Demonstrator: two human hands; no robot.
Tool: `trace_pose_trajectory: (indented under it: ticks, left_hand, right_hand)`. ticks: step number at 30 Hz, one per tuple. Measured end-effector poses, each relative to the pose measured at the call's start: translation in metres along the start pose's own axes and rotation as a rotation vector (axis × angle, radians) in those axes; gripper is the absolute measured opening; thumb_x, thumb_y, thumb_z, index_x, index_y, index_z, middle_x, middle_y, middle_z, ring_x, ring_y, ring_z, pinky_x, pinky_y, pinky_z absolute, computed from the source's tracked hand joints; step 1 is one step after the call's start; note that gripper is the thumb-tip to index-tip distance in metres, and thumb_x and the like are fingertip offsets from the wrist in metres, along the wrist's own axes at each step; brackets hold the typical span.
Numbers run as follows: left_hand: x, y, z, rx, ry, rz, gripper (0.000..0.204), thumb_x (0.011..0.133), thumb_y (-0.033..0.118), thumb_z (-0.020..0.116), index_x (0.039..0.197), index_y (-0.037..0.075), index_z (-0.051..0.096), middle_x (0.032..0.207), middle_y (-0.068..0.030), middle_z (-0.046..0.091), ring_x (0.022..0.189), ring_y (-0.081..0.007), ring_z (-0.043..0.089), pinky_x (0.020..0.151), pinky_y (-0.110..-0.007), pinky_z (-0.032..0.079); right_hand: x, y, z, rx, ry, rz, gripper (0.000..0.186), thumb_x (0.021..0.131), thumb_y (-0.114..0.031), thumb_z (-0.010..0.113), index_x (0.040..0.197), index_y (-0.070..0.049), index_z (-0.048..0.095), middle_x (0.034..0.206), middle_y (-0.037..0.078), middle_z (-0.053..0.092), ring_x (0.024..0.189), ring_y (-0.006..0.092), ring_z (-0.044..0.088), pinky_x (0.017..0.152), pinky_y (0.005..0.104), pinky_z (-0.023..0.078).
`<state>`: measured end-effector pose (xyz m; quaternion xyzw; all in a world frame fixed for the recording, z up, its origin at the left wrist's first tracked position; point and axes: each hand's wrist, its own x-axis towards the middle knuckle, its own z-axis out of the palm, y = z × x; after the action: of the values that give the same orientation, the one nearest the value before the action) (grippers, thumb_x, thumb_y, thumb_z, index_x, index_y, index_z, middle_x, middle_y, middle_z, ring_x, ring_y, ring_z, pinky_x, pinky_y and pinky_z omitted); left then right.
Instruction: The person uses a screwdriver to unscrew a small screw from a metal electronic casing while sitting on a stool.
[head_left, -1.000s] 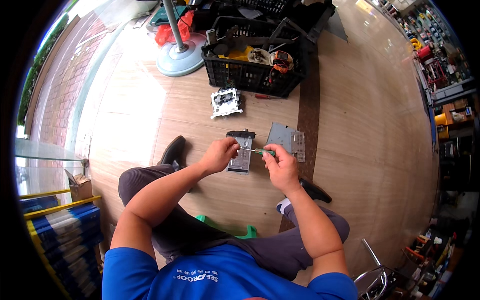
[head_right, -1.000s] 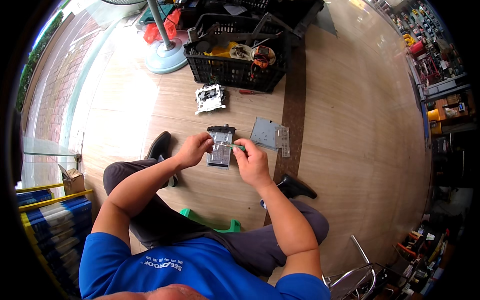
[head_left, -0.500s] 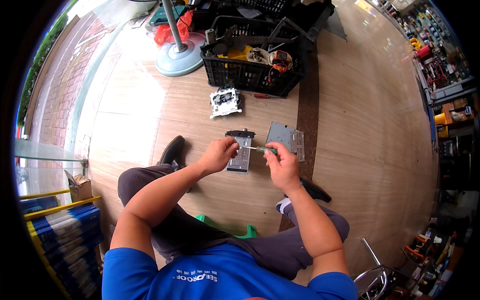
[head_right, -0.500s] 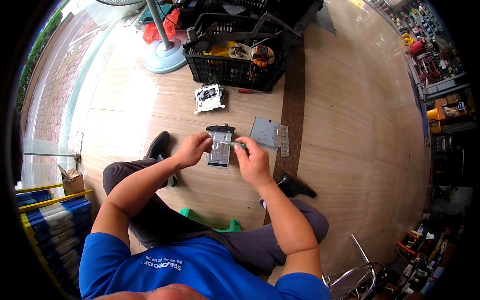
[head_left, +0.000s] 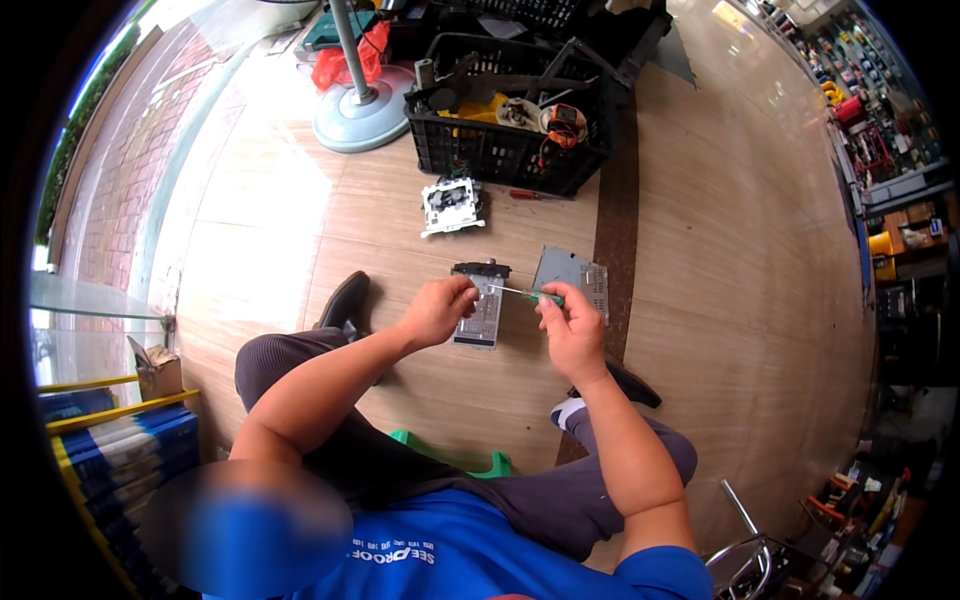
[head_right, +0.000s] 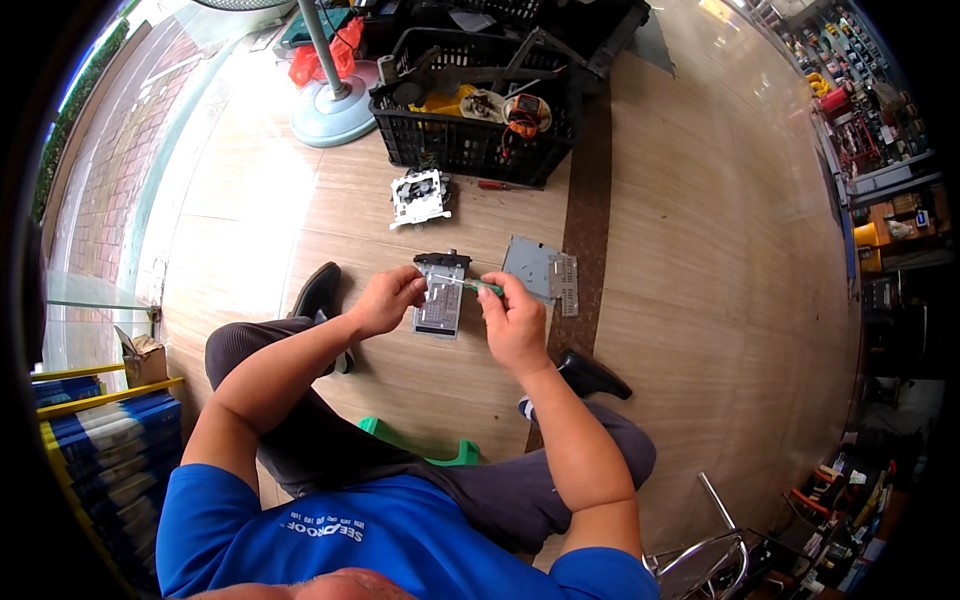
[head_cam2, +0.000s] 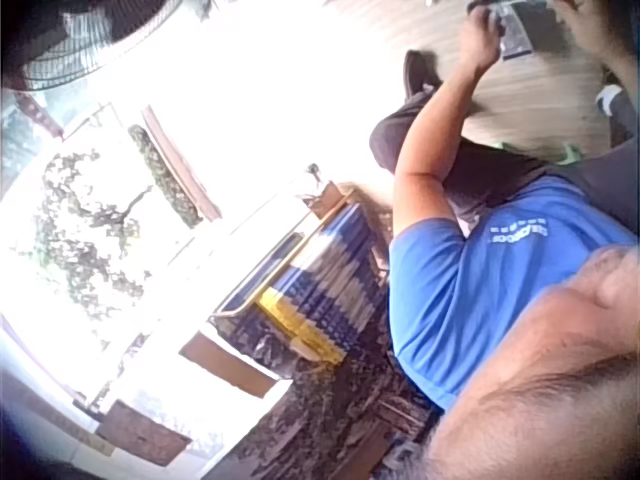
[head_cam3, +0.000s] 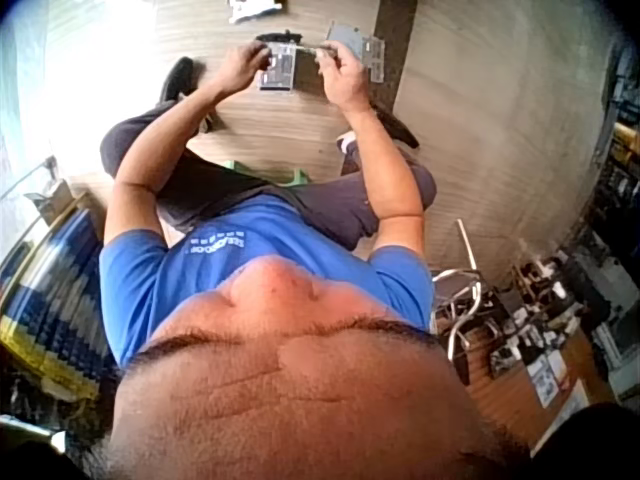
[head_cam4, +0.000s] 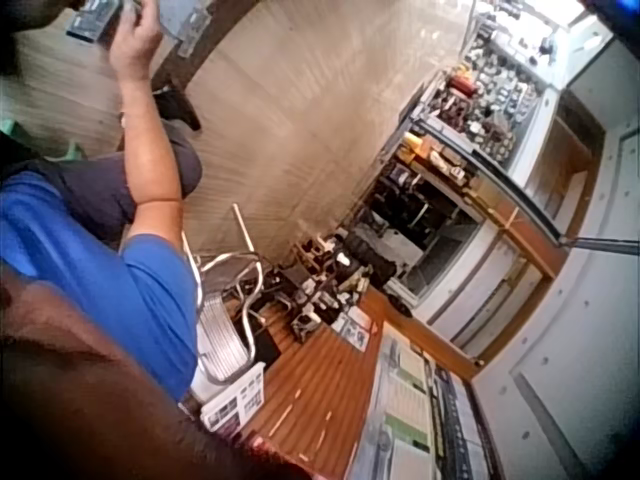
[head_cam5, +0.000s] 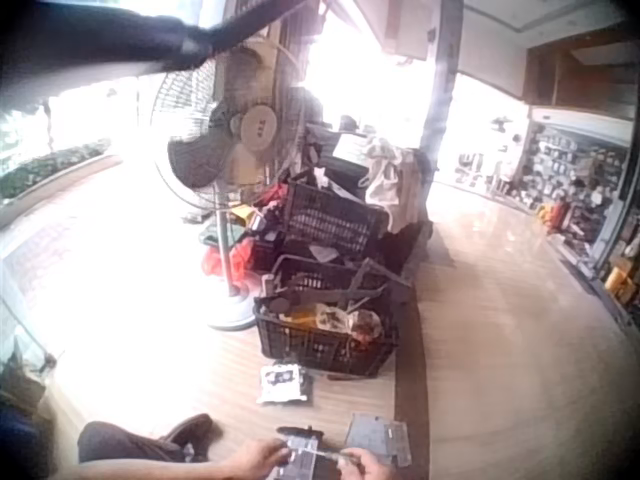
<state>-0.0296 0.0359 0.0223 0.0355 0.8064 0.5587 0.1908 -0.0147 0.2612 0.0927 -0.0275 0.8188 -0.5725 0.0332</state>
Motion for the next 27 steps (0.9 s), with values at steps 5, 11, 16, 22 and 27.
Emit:
trace_pose_trajectory:
  ticks: [5, 11, 16, 22, 27]
  left_hand:
    - [0.0002, 0.003, 0.0005, -0.012, -0.005, -0.003, 0.025, 0.098, 0.021, 0.049, 0.091, -0.002, 0.059, 0.078, -0.0124, 0.068, 0.074, -0.0223, 0.067, 0.068, -0.034, 0.052]
    - [-0.0009, 0.0033, -0.0001, -0.014, -0.007, 0.002, 0.025, 0.098, 0.021, 0.049, 0.092, -0.002, 0.058, 0.077, -0.0114, 0.067, 0.073, -0.0208, 0.067, 0.068, -0.033, 0.051]
    - [-0.0012, 0.0045, 0.0005, -0.024, -0.007, -0.006, 0.024, 0.098, 0.02, 0.049, 0.091, -0.002, 0.057, 0.077, -0.0112, 0.067, 0.073, -0.0203, 0.066, 0.068, -0.033, 0.051]
    - [-0.0011, 0.0032, 0.0009, -0.026, 0.007, 0.013, 0.02, 0.098, 0.016, 0.048, 0.093, -0.001, 0.056, 0.077, -0.0113, 0.067, 0.073, -0.0204, 0.066, 0.068, -0.033, 0.052]
    - [-0.0013, 0.0028, 0.0004, -0.032, 0.003, 0.008, 0.018, 0.098, 0.015, 0.048, 0.093, 0.0, 0.055, 0.078, -0.0113, 0.067, 0.073, -0.0205, 0.067, 0.068, -0.033, 0.052]
  right_hand:
    - [-0.0049, 0.0072, 0.0026, -0.052, -0.103, 0.032, 0.017, 0.092, -0.01, 0.059, 0.107, -0.002, 0.061, 0.075, 0.002, 0.063, 0.063, 0.0058, 0.056, 0.057, 0.0212, 0.046]
    - [-0.0022, 0.0072, 0.001, -0.064, -0.05, -0.024, 0.016, 0.092, -0.01, 0.059, 0.106, -0.002, 0.061, 0.076, 0.002, 0.064, 0.063, 0.0058, 0.056, 0.058, 0.0215, 0.047]
    - [-0.0018, 0.0071, 0.0037, 0.008, 0.001, -0.036, 0.014, 0.089, -0.008, 0.063, 0.101, -0.001, 0.062, 0.066, 0.004, 0.06, 0.056, 0.0092, 0.053, 0.052, 0.0253, 0.043]
    - [-0.0026, 0.0074, 0.0052, -0.02, -0.02, -0.038, 0.013, 0.089, -0.008, 0.063, 0.1, -0.001, 0.062, 0.065, 0.004, 0.059, 0.056, 0.0085, 0.053, 0.052, 0.025, 0.043]
    - [-0.0025, 0.003, 0.0011, -0.04, -0.049, -0.003, 0.017, 0.092, -0.01, 0.06, 0.106, -0.001, 0.061, 0.078, 0.002, 0.064, 0.063, 0.0058, 0.057, 0.058, 0.0212, 0.047]
